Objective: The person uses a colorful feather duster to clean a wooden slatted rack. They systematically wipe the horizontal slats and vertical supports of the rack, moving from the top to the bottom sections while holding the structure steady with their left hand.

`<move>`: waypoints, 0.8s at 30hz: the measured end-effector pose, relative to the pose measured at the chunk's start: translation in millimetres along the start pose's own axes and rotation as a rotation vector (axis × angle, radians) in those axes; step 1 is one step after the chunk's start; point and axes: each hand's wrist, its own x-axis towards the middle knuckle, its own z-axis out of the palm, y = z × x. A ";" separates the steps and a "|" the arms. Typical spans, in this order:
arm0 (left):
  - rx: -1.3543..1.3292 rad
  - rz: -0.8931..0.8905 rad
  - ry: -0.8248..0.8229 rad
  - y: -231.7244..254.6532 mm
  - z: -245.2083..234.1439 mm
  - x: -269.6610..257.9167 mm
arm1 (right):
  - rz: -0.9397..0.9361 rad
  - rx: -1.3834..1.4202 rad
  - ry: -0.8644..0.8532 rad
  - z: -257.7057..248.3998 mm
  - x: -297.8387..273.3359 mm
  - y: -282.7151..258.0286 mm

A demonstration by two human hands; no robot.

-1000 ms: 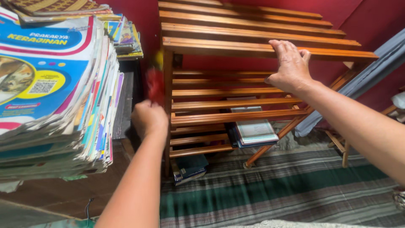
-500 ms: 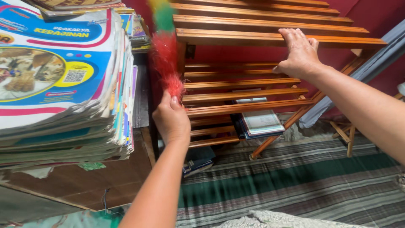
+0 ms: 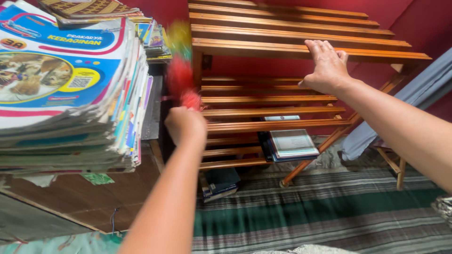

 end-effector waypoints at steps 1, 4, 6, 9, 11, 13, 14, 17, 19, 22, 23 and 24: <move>-0.112 -0.112 0.000 6.9 -0.3 0.4 | -0.001 0.004 -0.012 -0.1 0.5 2.6; -0.347 -0.200 0.086 30.8 -4.9 -9.2 | -0.018 0.021 -0.049 -4.0 0.6 6.6; -0.370 0.077 0.260 51.4 -1.8 -22.6 | -0.061 -0.005 -0.055 -13.2 3.7 -1.1; -0.417 0.157 0.313 93.6 15.8 -35.9 | 0.037 0.221 -0.116 -46.6 -5.0 -20.2; -0.463 0.038 0.120 124.2 30.7 -45.5 | 0.098 0.489 -0.183 -71.6 -16.0 -41.2; -0.649 -0.144 -0.148 153.6 47.8 -63.5 | 0.106 0.784 -0.251 -87.3 -30.6 -57.3; -0.810 -0.273 -0.315 169.2 57.3 -74.2 | 0.164 0.874 -0.341 -91.2 -38.0 -60.8; -0.846 -0.269 -0.372 205.0 81.4 -97.2 | 0.321 1.089 -0.514 -97.3 -46.6 -45.4; -0.909 -0.228 -0.568 209.3 91.8 -92.6 | 0.412 1.175 -0.495 -98.1 -48.2 -2.1; -0.932 -0.181 -0.740 216.1 116.4 -93.2 | 0.509 1.127 -0.395 -84.0 -44.3 80.4; -0.927 -0.162 -0.774 217.8 123.2 -94.3 | 0.522 1.108 -0.343 -80.0 -46.1 105.0; -0.828 -0.114 -0.692 221.9 129.7 -94.9 | 0.529 1.085 -0.283 -77.9 -46.4 123.1</move>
